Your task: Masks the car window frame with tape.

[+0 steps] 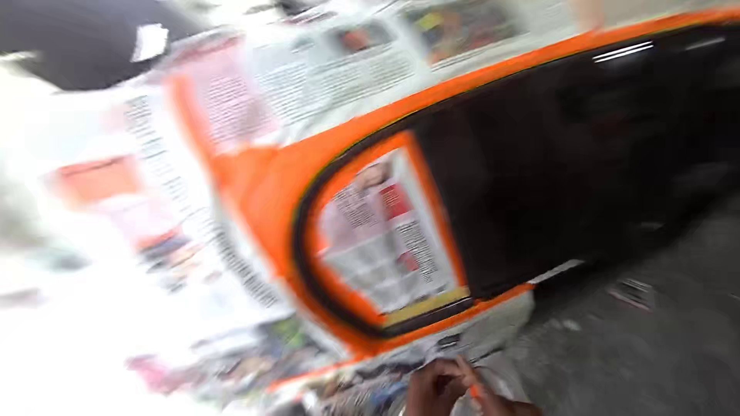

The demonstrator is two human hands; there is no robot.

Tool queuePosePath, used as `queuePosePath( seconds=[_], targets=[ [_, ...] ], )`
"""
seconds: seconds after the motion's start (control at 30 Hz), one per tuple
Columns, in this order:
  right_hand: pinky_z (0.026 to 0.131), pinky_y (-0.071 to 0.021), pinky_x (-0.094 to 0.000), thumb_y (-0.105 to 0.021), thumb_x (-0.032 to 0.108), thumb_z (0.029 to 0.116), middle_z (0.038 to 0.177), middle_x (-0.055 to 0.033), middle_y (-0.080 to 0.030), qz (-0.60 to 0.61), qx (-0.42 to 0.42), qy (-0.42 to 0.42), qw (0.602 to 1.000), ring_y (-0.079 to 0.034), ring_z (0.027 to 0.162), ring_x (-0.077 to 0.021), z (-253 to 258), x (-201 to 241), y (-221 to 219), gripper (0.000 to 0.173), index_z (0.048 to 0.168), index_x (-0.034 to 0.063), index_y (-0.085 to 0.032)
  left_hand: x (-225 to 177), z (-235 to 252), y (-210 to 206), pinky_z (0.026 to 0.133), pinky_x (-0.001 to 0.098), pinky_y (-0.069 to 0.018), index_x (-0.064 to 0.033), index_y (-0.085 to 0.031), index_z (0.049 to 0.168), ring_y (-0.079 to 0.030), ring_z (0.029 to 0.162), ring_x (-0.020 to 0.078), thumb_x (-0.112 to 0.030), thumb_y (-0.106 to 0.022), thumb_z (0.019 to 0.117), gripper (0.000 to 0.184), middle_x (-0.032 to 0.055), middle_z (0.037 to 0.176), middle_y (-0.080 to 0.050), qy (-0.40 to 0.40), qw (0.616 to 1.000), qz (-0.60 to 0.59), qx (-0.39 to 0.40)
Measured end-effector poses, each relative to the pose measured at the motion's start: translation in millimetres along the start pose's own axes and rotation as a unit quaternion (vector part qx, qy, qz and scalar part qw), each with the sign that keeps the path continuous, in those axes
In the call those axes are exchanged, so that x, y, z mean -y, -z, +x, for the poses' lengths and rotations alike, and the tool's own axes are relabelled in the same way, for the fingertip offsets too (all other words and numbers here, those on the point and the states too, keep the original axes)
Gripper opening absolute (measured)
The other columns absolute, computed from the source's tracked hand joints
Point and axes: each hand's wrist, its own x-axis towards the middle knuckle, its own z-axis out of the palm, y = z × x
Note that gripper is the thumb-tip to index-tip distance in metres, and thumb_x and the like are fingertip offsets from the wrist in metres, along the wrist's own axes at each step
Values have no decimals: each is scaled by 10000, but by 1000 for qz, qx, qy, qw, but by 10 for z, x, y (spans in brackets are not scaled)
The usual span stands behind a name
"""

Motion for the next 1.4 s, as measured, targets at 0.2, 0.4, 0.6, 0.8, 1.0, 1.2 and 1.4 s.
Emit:
queuePosePath(
  seconds=[0.2,0.4,0.6,0.8,1.0,1.2,1.4],
  targets=[
    [489,-559,-488,-587,157,990,733,-115,-729,-55,23,154,986,-690,552,-298,244,-326,351,320,1275,64,-699,-6,-281,-200,705,362,-657,-6,-706,1022,-725,839,211,-18,-683,935,92,123,1074,-696,-143,943,-23,-300],
    [442,-504,-401,-569,124,957,643,-75,-669,-57,-57,247,966,-629,492,-237,342,-405,529,220,1046,69,-762,94,-252,-447,608,350,-636,36,-669,1054,-698,648,183,-40,-617,984,115,106,923,-727,-110,896,-75,-423],
    [487,-521,-364,-417,209,1079,751,-131,-688,16,-29,232,972,-645,563,-203,460,-593,1153,317,1138,13,-659,151,-119,98,561,305,-575,-2,-661,1040,-615,578,151,-91,-631,980,112,87,833,-685,-103,844,-60,-522],
    [459,-533,-411,-455,219,1033,707,-54,-694,-34,47,266,962,-679,566,-207,630,-718,660,293,1101,91,-710,196,493,189,513,248,-465,-123,-684,1080,-522,567,114,-122,-778,899,204,18,780,-634,-184,841,43,-507],
    [446,-513,-397,-420,263,1053,669,-30,-662,-44,80,255,963,-654,544,-190,566,-812,456,318,1081,117,-701,211,640,132,482,264,-461,-139,-661,1101,-518,554,131,-112,-794,889,253,20,826,-647,-167,834,77,-520],
    [418,-482,-379,-426,293,1056,602,-4,-611,-54,95,261,959,-615,491,-172,580,-864,342,306,1060,136,-689,246,721,109,505,279,-478,-160,-638,1134,-526,587,128,-160,-818,875,315,12,882,-626,-137,802,118,-569],
    [438,-498,-395,-462,304,1043,619,-8,-630,-59,137,252,956,-634,514,-184,586,-859,284,285,1061,145,-698,239,788,63,507,295,-468,-163,-635,1186,-506,595,118,-250,-831,868,384,15,941,-601,-94,767,191,-605]
  ],
)
